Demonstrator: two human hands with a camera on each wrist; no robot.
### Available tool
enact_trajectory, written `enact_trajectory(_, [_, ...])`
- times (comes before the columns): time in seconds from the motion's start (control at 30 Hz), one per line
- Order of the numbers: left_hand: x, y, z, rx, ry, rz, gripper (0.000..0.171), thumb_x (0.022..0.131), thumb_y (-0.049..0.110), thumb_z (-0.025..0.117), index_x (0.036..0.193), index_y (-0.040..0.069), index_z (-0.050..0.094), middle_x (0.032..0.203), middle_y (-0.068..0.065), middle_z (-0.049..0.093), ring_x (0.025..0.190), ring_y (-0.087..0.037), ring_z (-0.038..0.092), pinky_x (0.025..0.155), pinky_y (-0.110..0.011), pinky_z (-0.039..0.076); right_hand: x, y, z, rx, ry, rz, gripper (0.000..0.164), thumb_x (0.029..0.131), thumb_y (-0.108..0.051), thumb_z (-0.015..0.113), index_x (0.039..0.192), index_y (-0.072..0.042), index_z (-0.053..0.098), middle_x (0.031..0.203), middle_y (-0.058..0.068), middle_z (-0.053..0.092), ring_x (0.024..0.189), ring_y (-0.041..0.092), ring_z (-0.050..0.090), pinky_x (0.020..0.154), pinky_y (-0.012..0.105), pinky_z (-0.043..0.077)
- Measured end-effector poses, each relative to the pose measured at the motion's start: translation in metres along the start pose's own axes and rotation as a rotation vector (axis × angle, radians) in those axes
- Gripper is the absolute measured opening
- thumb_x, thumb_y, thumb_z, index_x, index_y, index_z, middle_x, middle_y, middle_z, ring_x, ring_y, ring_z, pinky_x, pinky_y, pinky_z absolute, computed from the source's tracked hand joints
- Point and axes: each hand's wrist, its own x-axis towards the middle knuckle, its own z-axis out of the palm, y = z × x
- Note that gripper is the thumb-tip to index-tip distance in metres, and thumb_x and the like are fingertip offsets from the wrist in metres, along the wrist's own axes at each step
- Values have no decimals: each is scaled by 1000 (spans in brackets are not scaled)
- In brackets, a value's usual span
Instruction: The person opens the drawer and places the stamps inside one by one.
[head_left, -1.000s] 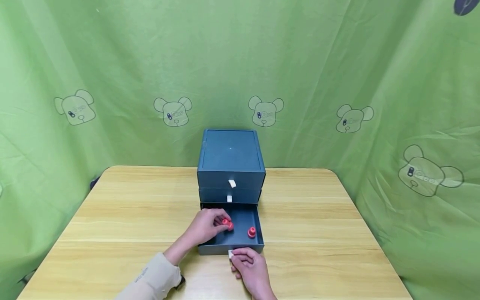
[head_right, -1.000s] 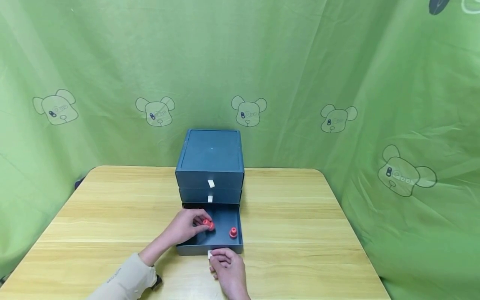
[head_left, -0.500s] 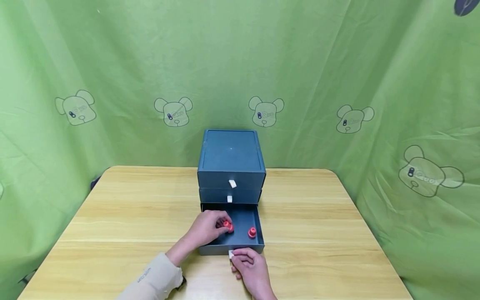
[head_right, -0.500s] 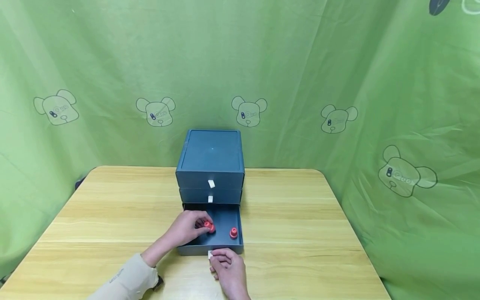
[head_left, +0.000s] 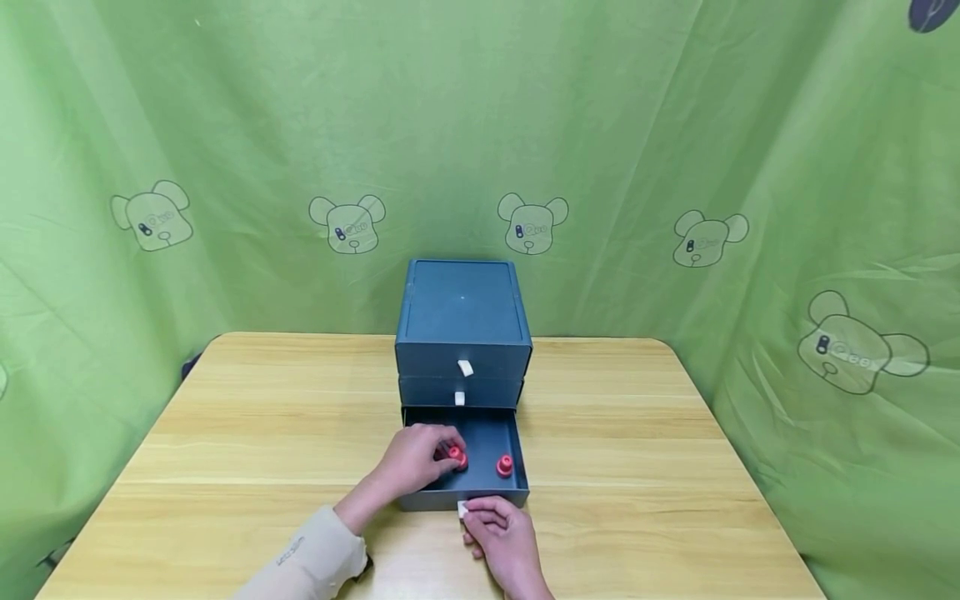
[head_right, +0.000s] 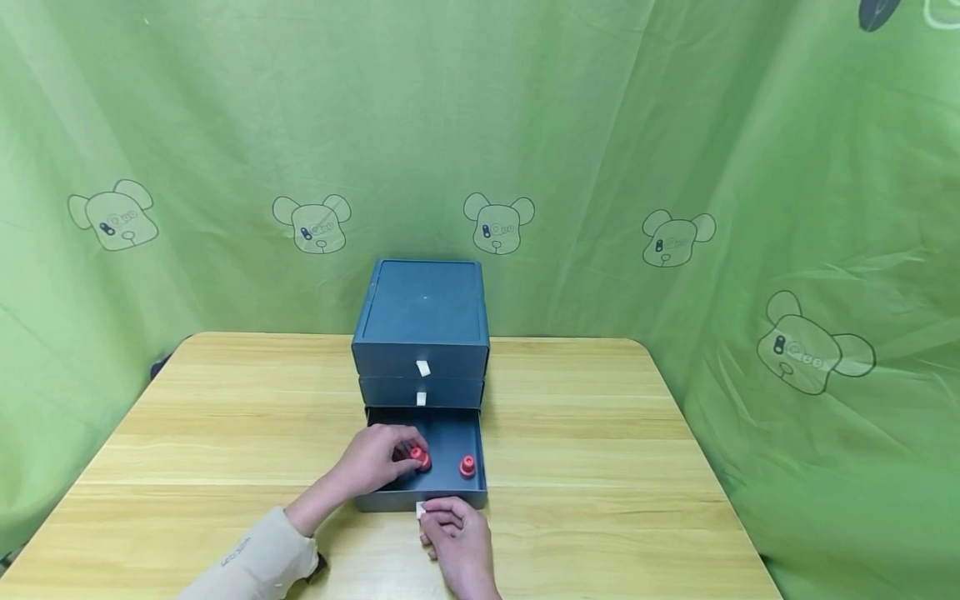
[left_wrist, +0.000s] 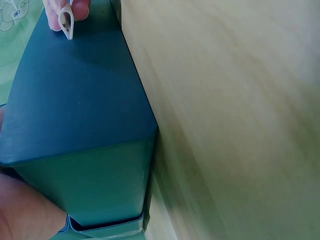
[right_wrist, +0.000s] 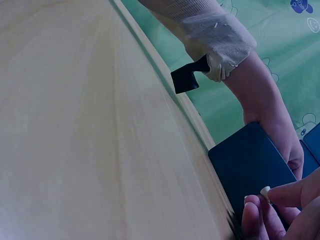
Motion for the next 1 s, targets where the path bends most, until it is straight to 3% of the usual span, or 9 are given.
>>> enact_trajectory(0.5, [-1,-3,3,-21,18,12,9,91,23,81,99,23,77,89,9,75,79,-4,69,73,-26,54,1,0,0,2,-6,13,19,96,-4,72,112,6,71,89,10,77,69,12,70,57,26,56])
enact_trajectory(0.7, [-3,0,-1,-77,0,-8,16,92,21,80,107,19,77,99,5,77,85,-5,70,78,-27,57,0,0,-1,9,-9,6,19,95,-4,72,112,6,71,90,11,77,69,12,69,57,26,56])
enact_trajectory(0.87, [-5,6,-11,-111,16,7,27,93,20,79,119,16,74,115,0,75,95,-11,71,87,-32,59,-2,0,-1,17,-15,-11,21,95,-5,72,112,7,71,90,13,77,69,12,70,56,25,56])
enact_trajectory(1.0, [-5,16,-30,-128,75,81,28,94,18,78,121,17,73,118,-2,74,99,-17,72,90,-35,60,-2,0,0,14,-7,-8,20,95,-4,72,112,6,71,90,11,77,69,12,69,57,26,56])
